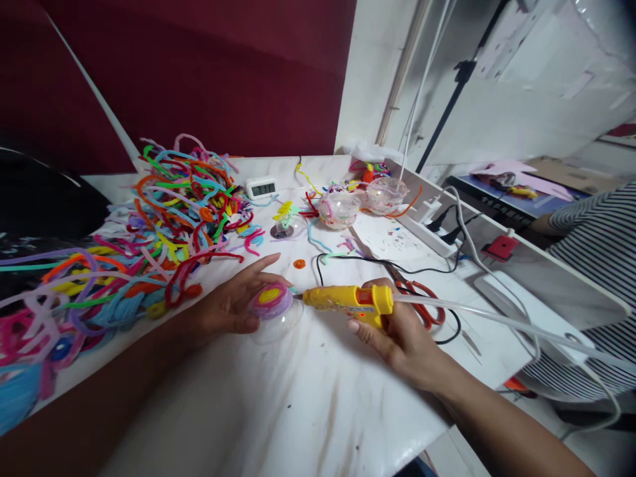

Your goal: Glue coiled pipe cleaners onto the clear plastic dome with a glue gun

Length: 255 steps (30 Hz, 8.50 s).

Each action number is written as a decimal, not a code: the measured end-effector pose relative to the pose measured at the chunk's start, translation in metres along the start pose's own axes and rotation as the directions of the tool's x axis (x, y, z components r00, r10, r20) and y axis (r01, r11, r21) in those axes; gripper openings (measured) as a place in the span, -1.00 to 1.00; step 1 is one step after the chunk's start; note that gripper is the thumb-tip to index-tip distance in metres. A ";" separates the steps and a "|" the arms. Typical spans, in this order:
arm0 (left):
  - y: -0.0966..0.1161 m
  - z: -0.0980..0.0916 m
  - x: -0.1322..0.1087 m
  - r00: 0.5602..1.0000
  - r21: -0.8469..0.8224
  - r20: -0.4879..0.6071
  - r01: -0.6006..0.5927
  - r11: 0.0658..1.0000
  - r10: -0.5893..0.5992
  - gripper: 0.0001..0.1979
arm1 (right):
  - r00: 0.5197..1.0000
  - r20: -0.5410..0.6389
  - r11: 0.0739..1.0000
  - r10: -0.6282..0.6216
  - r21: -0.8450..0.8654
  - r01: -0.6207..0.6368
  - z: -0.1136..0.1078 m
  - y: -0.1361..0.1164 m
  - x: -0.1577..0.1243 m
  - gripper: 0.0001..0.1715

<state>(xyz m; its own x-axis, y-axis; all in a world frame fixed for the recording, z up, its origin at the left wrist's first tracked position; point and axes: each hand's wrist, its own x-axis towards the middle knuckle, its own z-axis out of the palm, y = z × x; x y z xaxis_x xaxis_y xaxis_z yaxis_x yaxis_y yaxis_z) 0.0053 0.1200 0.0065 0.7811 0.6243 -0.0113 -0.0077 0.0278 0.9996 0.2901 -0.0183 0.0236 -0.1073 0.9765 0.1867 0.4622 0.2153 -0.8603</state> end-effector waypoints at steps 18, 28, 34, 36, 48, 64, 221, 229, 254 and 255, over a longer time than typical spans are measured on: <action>0.000 -0.002 0.001 0.999 0.007 0.036 0.000 1.000 -0.001 -0.01 | 0.999 -0.021 0.998 -0.050 -0.044 0.049 0.003 -0.001 0.002 -0.82; -0.001 -0.003 0.001 0.999 0.031 0.032 -0.016 0.999 0.015 -0.05 | 0.997 -0.027 0.995 -0.074 -0.075 0.072 0.002 -0.006 0.004 -0.84; 0.001 -0.004 0.001 1.000 0.055 0.026 -0.011 0.998 0.009 -0.02 | 0.997 -0.020 0.996 -0.075 -0.039 0.074 0.001 -0.004 0.001 -0.81; 0.002 -0.003 0.001 1.000 0.068 0.024 -0.017 0.998 0.016 -0.03 | 0.997 -0.011 0.997 -0.074 -0.022 0.074 0.000 -0.003 0.000 -0.81; 0.003 -0.004 0.001 0.998 0.104 0.033 -0.059 0.993 0.056 -0.10 | 0.995 -0.005 0.958 0.096 0.272 -0.091 -0.004 -0.004 0.004 -0.75; 0.009 -0.002 0.000 0.998 0.184 0.008 -0.066 0.981 0.065 0.01 | 0.883 0.346 0.869 0.316 0.268 -0.416 -0.027 -0.007 0.002 -0.56; -0.037 0.042 -0.021 0.939 0.931 0.017 -0.140 0.336 0.343 -0.41 | 0.905 0.425 0.534 -0.026 -0.759 0.372 0.057 -0.053 0.072 -0.86; -0.034 0.042 -0.022 0.938 0.952 0.034 -0.135 0.275 0.345 -0.36 | 0.889 0.458 0.520 -0.022 -0.754 0.401 0.052 -0.059 0.075 -0.87; -0.010 0.051 -0.010 0.963 0.904 0.052 -0.158 0.398 0.265 -0.50 | 0.905 0.401 0.550 -0.142 -0.728 0.409 0.050 -0.037 0.062 -0.81; -0.011 0.051 -0.010 0.962 0.901 0.051 -0.161 0.404 0.268 -0.50 | 0.904 0.404 0.553 -0.138 -0.726 0.408 0.049 -0.037 0.063 -0.81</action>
<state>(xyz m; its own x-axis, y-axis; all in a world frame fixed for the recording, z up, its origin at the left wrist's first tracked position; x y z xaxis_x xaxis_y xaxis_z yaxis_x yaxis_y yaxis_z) 0.0296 0.0738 -0.0031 0.7815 0.5680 0.2584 0.4338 -0.7922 0.4292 0.2233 0.0349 0.0439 -0.5162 0.8511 0.0959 0.8510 0.5223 -0.0553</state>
